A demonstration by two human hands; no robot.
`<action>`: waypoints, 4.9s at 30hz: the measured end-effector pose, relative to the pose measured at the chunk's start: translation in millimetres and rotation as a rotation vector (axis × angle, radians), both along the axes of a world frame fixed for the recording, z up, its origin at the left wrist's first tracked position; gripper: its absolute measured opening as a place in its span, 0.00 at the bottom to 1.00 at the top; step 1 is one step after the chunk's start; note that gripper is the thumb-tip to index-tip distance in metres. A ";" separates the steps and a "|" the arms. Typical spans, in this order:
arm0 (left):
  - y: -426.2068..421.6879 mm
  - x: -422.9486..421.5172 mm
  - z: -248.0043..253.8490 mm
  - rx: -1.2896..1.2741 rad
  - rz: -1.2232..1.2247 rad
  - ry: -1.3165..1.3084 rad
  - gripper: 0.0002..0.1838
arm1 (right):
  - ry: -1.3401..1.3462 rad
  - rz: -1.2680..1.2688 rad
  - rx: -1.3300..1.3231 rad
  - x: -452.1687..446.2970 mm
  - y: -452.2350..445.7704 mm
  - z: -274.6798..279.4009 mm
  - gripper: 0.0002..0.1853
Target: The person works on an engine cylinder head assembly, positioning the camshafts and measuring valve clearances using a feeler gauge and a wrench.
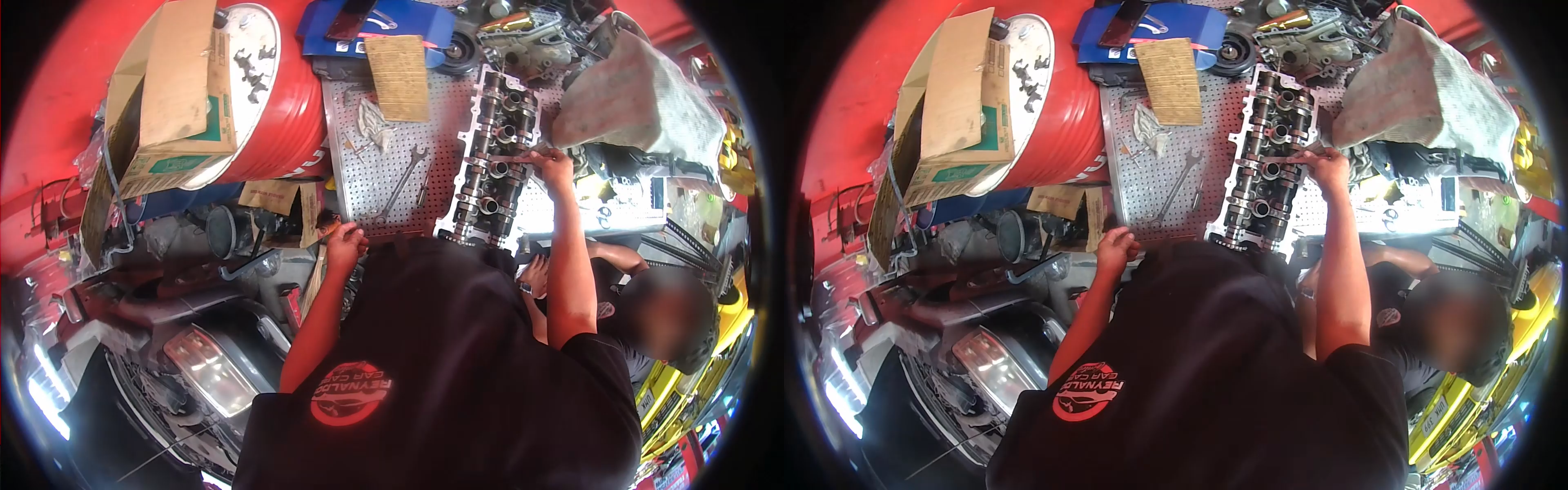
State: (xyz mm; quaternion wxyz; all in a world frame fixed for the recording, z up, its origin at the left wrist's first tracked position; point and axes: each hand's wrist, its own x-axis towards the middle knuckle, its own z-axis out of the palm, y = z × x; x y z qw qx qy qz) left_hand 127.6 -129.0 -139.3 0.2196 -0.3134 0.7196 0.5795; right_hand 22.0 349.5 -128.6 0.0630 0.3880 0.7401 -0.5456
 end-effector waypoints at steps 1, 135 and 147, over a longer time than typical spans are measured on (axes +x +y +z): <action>-0.9 1.3 -1.7 0.002 0.006 -0.007 0.15 | 0.022 0.016 0.000 -1.0 3.1 -6.0 0.12; -33.5 30.3 -43.3 -0.022 -0.083 -0.090 0.17 | 0.165 -0.026 0.185 8.9 -43.3 -33.9 0.33; -46.3 42.8 -44.7 -0.050 -0.055 -0.111 0.17 | 0.150 0.034 0.233 4.2 -40.2 -40.6 0.31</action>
